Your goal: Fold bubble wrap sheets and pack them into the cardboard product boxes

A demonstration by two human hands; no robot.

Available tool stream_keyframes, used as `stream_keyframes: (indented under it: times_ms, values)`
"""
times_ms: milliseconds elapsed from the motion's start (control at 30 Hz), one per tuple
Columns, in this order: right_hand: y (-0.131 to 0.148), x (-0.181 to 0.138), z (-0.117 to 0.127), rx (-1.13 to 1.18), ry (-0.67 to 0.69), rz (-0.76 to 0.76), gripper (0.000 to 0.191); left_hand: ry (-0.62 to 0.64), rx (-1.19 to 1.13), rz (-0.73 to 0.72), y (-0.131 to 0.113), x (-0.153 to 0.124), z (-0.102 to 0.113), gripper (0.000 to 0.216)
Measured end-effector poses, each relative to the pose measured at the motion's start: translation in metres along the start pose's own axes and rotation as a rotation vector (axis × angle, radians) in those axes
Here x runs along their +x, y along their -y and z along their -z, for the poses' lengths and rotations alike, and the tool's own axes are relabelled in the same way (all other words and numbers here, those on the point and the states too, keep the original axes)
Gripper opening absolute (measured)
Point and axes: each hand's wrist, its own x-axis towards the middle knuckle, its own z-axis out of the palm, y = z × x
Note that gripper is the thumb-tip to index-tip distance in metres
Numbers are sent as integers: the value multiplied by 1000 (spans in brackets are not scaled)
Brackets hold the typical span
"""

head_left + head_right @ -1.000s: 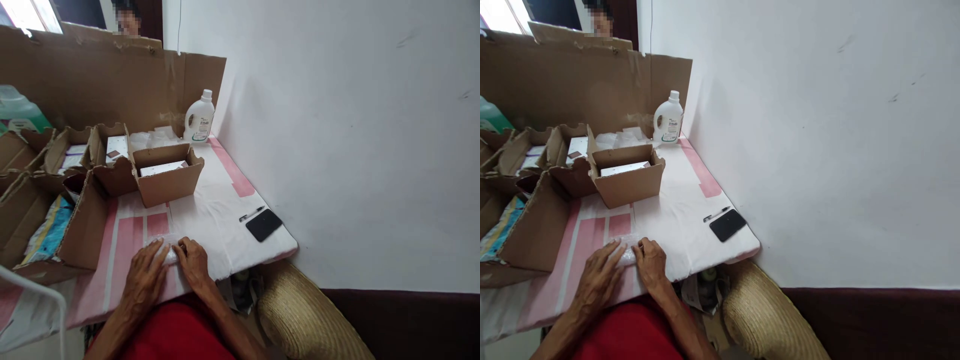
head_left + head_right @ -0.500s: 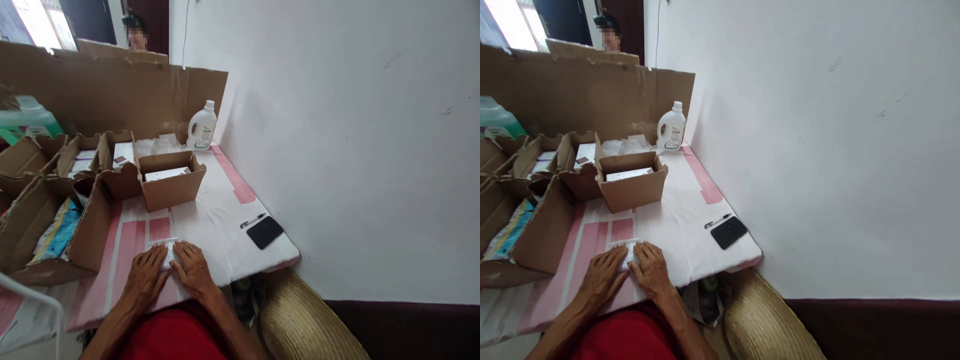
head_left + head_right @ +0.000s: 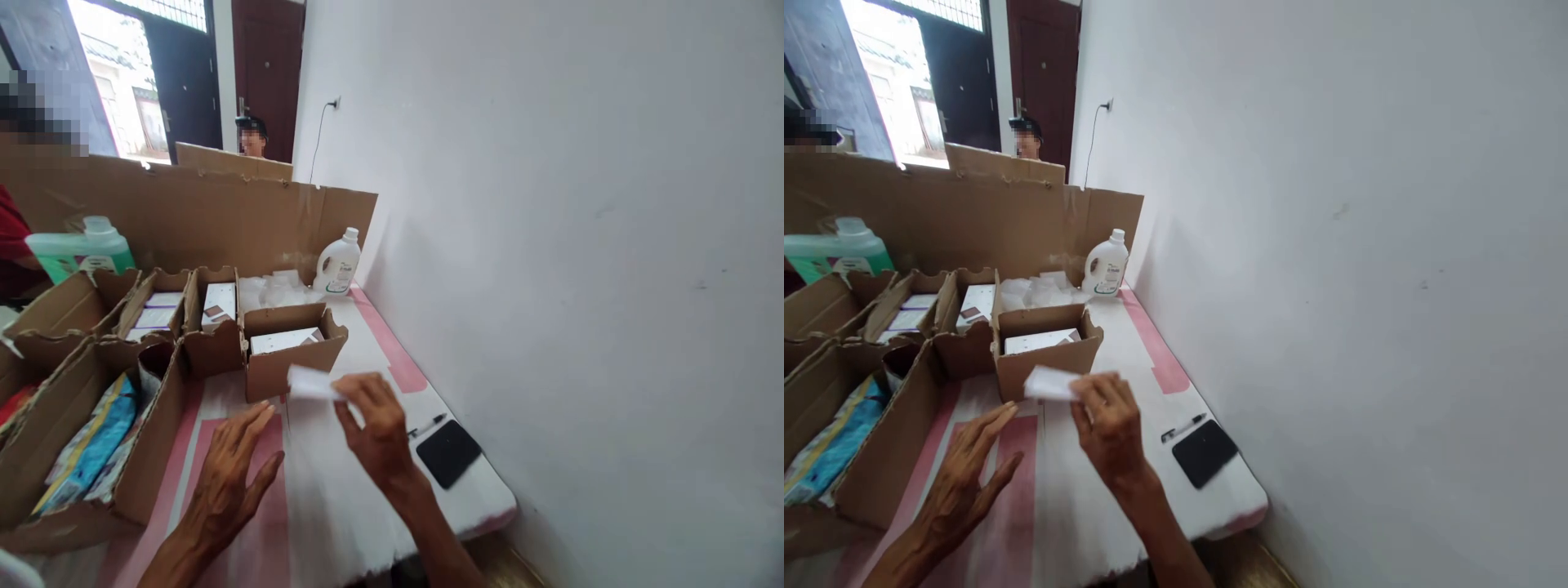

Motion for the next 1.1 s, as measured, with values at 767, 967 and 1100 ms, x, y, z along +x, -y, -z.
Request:
stream_keyframes:
  times_ms: [767, 967, 1100]
  values:
    - [-89, 149, -122, 250, 825, 37, 45, -90, -81, 119, 35, -24, -8, 26]
    - [-90, 142, -137, 332, 966, 114, 51, -69, -191, 180, 42, -23, -15, 22]
    - [-92, 133, -94, 468, 639, -63, 36, -79, -265, 381, 43, -13, -15, 31]
